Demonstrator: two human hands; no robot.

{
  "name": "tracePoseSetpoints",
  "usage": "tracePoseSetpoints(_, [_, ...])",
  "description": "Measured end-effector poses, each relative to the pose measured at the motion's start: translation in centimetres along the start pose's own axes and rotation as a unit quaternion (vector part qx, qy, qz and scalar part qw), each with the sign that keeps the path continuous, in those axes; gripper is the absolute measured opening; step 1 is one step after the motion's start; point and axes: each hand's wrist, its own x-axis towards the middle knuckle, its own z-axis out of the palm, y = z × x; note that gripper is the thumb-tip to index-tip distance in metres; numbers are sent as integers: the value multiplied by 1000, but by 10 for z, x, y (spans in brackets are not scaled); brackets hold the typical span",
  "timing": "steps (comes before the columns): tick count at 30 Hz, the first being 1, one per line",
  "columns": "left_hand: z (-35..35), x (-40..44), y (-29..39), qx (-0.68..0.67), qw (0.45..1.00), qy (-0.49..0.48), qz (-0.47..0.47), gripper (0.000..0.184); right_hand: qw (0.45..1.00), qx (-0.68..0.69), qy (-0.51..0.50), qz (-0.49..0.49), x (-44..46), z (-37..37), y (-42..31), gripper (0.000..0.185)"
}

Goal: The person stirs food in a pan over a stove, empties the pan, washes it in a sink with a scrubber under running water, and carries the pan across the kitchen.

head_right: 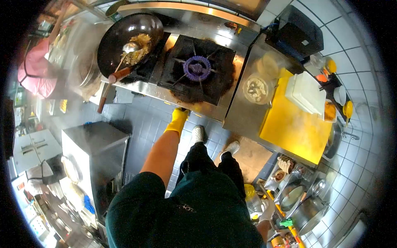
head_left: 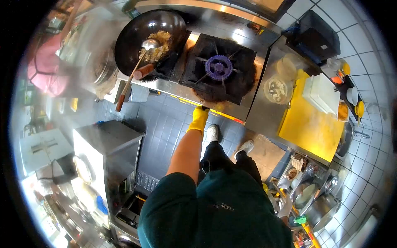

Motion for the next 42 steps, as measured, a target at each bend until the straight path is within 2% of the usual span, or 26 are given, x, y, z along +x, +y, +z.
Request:
tracePoseSetpoints(1, [2,1,-4,-67,998,-13,-10,37,1000,1,13,22,-5,-4,2,46])
tracePoseSetpoints(5, [19,11,-21,-76,997,14,-9,38,996,11,51,65,9,-24,22,47])
tracePoseSetpoints(8, [31,22,-38,-32,997,57,36,23,1000,-24,2,3,2,-9,15,46])
tracePoseSetpoints(10, [29,24,-40,-52,998,22,39,30,1000,-11,-15,-11,18,-9,18,40])
tracePoseSetpoints(11, [19,18,-30,-50,998,-1,31,36,998,-30,-57,-26,28,-7,15,41])
tracePoseSetpoints(12, [9,8,-21,-48,998,-23,22,42,994,-50,-46,-86,32,-5,20,42])
tracePoseSetpoints(13, [-41,-52,53,-17,1000,-9,-17,50,996,-40,-42,-60,31,1,13,44])
tracePoseSetpoints(14, [-38,-53,46,75,994,65,47,57,998,-32,-41,-36,31,1,9,46])
tracePoseSetpoints(15, [-41,-61,35,81,989,89,82,59,997,-33,-46,-44,32,-1,9,46])
tracePoseSetpoints(16, [-73,-94,60,89,982,118,118,62,997,-33,-56,-51,42,0,11,46])
tracePoseSetpoints(18, [-135,-131,79,96,896,284,327,69,995,17,-84,-53,61,15,14,41])
tracePoseSetpoints(19, [-180,-146,97,171,849,346,361,72,996,-1,-80,-46,77,18,24,40])
tracePoseSetpoints(20, [-225,-163,108,244,794,400,387,75,996,-24,-74,-40,86,17,32,39])
tracePoseSetpoints(21, [-260,-165,112,264,750,477,376,75,993,17,-103,-48,82,28,31,38])
tracePoseSetpoints(23, [-330,-153,112,334,738,508,293,75,979,-71,-157,-107,67,46,10,35])
tracePoseSetpoints(24, [-359,-138,102,386,729,512,239,74,986,-37,-136,-88,82,50,18,32])
tracePoseSetpoints(25, [-381,-129,101,411,773,447,182,69,995,-25,-87,-30,94,52,27,32])
tracePoseSetpoints(26, [-399,-117,103,429,809,381,125,65,996,-39,-83,0,84,62,16,35])
tracePoseSetpoints(29, [-423,-73,81,399,886,207,113,56,993,-75,-91,0,85,75,8,39])
tracePoseSetpoints(30, [-426,-42,50,379,881,223,176,53,993,-74,-90,2,87,75,8,40])
tracePoseSetpoints(33, [-406,-53,73,336,898,233,163,51,992,-67,-107,-27,101,66,16,43])
tracePoseSetpoints(34, [-402,-47,64,302,891,257,222,49,991,-62,-114,-44,106,63,21,43])
tracePoseSetpoints(36, [-400,-59,68,246,901,250,257,49,988,-49,-120,-85,118,55,35,41])
tracePoseSetpoints(38, [-401,-48,69,209,914,239,253,51,983,-43,-124,-127,119,60,39,39])
tracePoseSetpoints(39, [-403,-44,64,192,921,232,246,52,989,3,-125,-83,112,63,37,35])
tracePoseSetpoints(42, [-395,-81,135,319,875,258,257,54,992,5,-107,-62,103,67,43,29])
